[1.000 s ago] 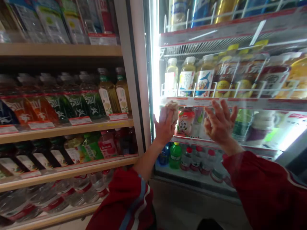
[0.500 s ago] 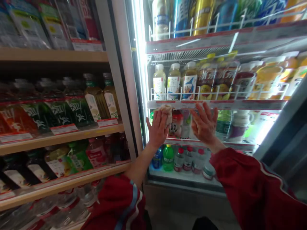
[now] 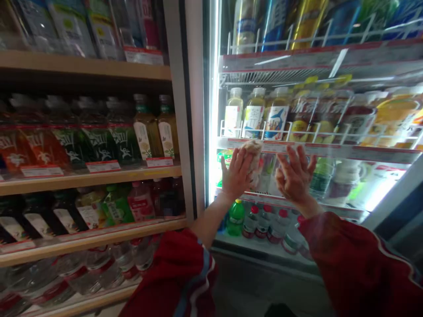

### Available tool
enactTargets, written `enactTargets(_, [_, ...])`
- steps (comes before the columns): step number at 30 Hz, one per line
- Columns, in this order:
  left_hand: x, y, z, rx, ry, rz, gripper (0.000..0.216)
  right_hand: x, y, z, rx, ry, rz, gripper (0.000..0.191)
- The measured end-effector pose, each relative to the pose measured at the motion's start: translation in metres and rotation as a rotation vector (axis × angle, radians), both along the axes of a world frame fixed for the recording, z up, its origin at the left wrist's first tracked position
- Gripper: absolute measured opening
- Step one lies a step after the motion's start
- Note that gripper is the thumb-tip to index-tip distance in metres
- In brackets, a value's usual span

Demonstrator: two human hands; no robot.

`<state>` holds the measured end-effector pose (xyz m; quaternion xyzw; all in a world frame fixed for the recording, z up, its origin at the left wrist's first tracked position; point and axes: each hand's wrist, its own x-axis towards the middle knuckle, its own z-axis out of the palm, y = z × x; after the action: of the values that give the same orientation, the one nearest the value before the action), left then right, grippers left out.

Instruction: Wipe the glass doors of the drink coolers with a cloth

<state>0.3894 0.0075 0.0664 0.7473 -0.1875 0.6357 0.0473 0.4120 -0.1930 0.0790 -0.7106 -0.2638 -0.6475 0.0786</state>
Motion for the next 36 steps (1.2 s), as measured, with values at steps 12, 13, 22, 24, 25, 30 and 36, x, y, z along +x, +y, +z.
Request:
enactTargets(12, [-0.005, 0.033, -0.016, -0.185, 0.017, -0.014, 0.069, -0.033, 0.102, -0.001, -0.099, 0.081, 0.373, 0.050])
enactTargets(13, [-0.007, 0.041, -0.022, -0.170, 0.020, -0.021, 0.072, -0.032, 0.109, -0.003, -0.083, 0.082, 0.339, 0.047])
enactTargets(22, [-0.020, 0.074, -0.045, -0.050, 0.153, 0.057, 0.072, -0.024, 0.152, 0.002, 0.003, -0.024, 0.155, 0.030])
enactTargets(24, [-0.019, 0.073, -0.044, -0.051, 0.167, 0.070, 0.071, -0.018, 0.152, 0.003, -0.050, 0.003, 0.182, 0.029])
enactTargets(25, [-0.019, 0.072, -0.044, -0.051, 0.166, 0.073, 0.070, -0.015, 0.149, 0.002, -0.082, 0.026, 0.190, 0.030])
enactTargets(30, [-0.020, 0.071, -0.046, -0.072, 0.136, 0.074, 0.064, -0.009, 0.108, -0.002, -0.114, 0.031, 0.174, 0.029])
enactTargets(36, [-0.021, 0.063, -0.036, -0.092, 0.100, 0.062, 0.061, -0.014, 0.073, 0.003, 0.071, -0.019, 0.132, 0.039])
